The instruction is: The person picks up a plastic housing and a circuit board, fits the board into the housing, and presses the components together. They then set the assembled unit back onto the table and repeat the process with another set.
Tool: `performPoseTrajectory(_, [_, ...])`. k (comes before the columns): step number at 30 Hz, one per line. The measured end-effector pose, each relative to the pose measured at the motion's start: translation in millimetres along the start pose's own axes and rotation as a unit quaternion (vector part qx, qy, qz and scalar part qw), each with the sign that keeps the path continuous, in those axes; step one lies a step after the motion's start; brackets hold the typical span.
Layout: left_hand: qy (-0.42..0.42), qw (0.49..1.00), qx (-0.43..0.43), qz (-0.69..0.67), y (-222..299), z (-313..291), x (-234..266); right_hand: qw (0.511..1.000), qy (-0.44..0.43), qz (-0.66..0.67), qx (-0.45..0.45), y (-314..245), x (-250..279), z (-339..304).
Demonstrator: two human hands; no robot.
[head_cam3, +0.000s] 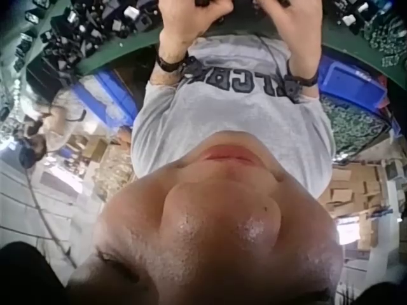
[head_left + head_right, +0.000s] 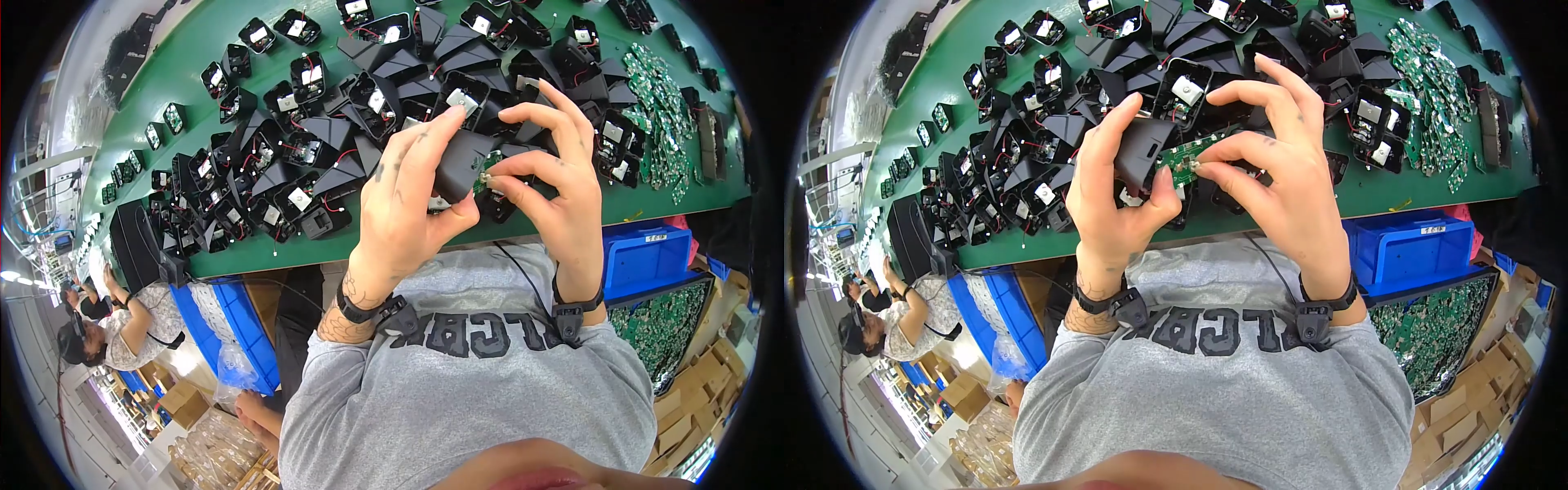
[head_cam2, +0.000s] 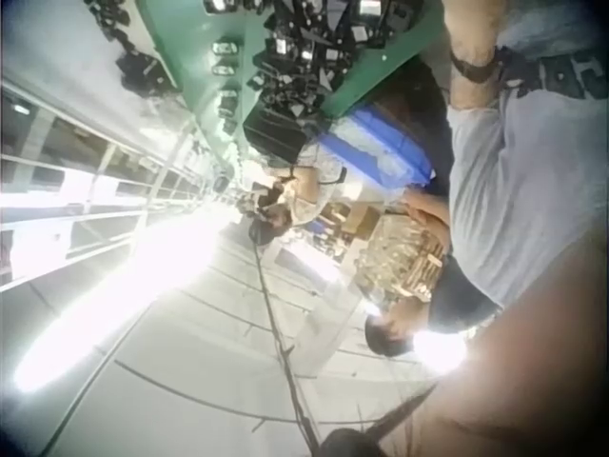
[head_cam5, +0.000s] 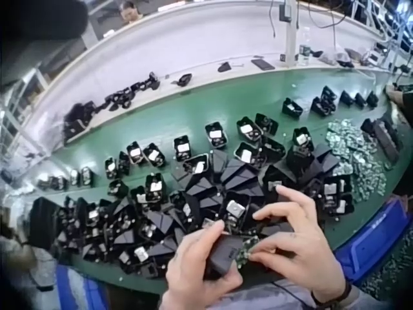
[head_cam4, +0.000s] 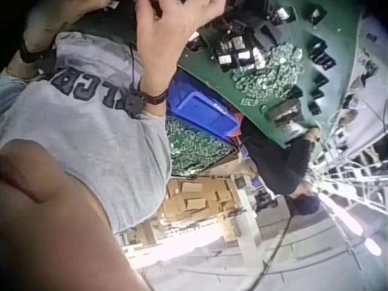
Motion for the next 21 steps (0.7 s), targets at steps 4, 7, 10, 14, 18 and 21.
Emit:
performPoseTrajectory(4, [-0.024,1.0,-0.005,-0.004,0,-3,-1,0.999,-0.026,0.038,-0.01,7,0,-2])
performPoseTrajectory(7, [-0.015,0.999,-0.037,-0.003,-4,-3,-2,0.998,-0.049,0.038,-0.006,5,3,-2])
performPoseTrajectory(10, [-0.014,0.999,-0.042,0.005,-4,-2,-2,0.999,-0.047,0.012,0.002,0,4,-1])
performPoseTrajectory(14, [-0.025,0.999,-0.026,0.001,-4,-4,-5,0.999,-0.043,0.01,-0.001,-1,1,-2])
performPoseTrajectory(18, [0.053,0.942,0.225,-0.242,-3,-7,-10,0.991,-0.058,0.115,-0.017,7,-15,-1])
performPoseTrajectory(21, [0.039,0.886,0.284,-0.365,-1,-4,-7,0.964,-0.052,0.248,-0.079,13,-27,-6])
Point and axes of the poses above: each hand's wrist, its own z-axis towards the middle knuckle, its own x-axis out of the back of the hand, y = z × x, the point moved 2 cm from there along z, towards the middle knuckle, and after that the axes turned 9 degrees about -z, right-handed, at the moved point
